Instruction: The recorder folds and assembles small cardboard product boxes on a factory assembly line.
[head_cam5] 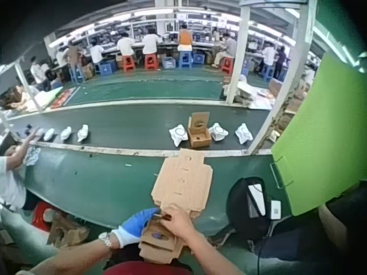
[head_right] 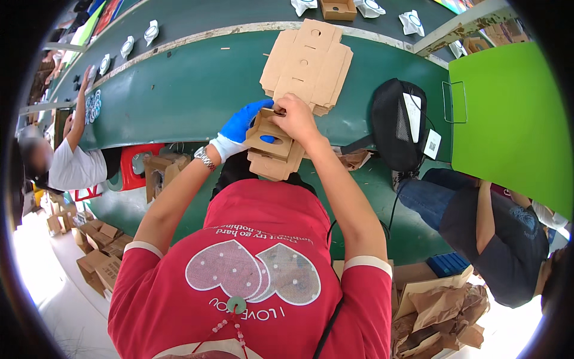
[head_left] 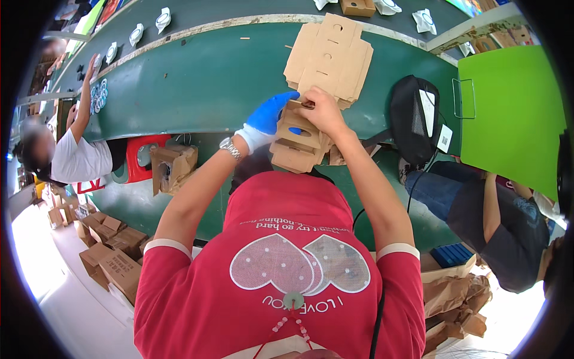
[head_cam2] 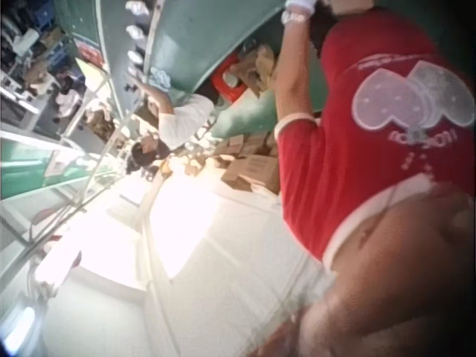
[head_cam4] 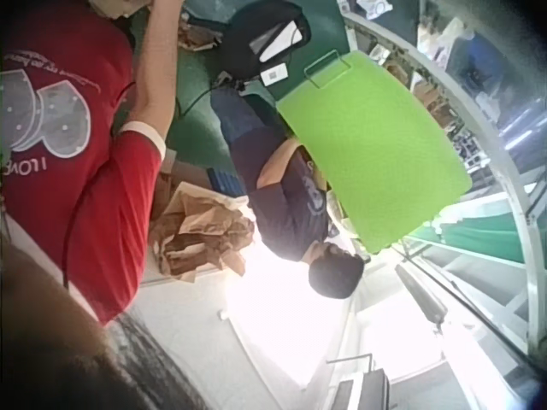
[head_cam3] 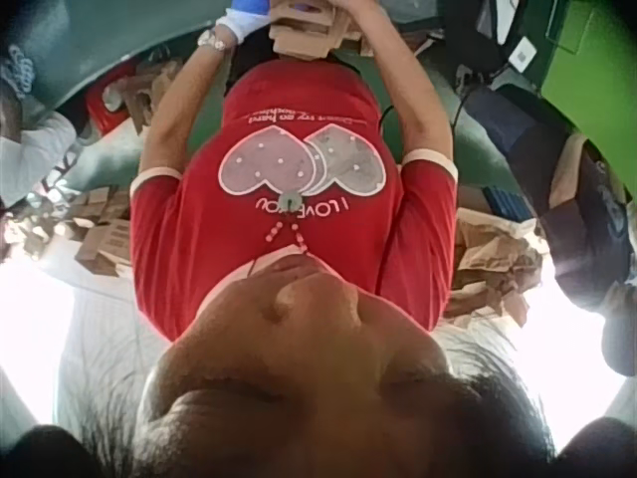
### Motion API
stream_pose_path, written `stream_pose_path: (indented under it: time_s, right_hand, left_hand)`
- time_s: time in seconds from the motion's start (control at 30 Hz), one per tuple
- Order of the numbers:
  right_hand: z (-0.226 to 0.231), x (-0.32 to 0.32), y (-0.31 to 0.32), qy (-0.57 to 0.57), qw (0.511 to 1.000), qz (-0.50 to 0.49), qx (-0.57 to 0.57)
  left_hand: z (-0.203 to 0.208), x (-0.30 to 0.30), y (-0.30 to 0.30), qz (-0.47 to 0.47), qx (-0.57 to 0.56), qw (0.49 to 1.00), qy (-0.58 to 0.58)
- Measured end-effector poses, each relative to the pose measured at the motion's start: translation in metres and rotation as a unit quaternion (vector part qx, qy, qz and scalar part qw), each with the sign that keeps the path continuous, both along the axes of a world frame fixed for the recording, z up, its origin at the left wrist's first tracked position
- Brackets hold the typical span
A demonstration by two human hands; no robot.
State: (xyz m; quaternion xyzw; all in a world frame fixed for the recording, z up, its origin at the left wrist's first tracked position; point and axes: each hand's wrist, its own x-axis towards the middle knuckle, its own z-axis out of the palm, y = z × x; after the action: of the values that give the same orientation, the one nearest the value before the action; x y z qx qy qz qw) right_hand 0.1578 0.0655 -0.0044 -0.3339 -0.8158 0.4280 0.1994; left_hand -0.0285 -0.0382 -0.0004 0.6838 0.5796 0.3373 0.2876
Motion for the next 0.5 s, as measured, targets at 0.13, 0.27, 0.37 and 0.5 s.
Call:
stream_pose_path:
  time_s: [0.13, 0.27, 0.37, 0.5]
  right_hand:
    - [0.017, 0.023, 0.005, 0.016, 0.979, -0.028, -0.201]
    - [0.026, 0.051, -0.019, 0.093, 0.941, -0.033, -0.324]
    - [0.006, 0.041, -0.028, 0.042, 0.987, -0.04, -0.153]
    - [0.006, 0.015, -0.031, -0.001, 0.979, -0.159, -0.124]
  left_hand:
    - [0.039, 0.007, 0.017, -0.002, -0.117, 0.99, 0.084]
    - [0.024, 0.002, 0.018, 0.038, -0.135, 0.99, 0.017]
    - [0.022, 0.001, 0.027, 0.011, -0.139, 0.988, -0.068]
    - [0.01, 0.005, 0.034, 0.015, -0.174, 0.984, 0.028]
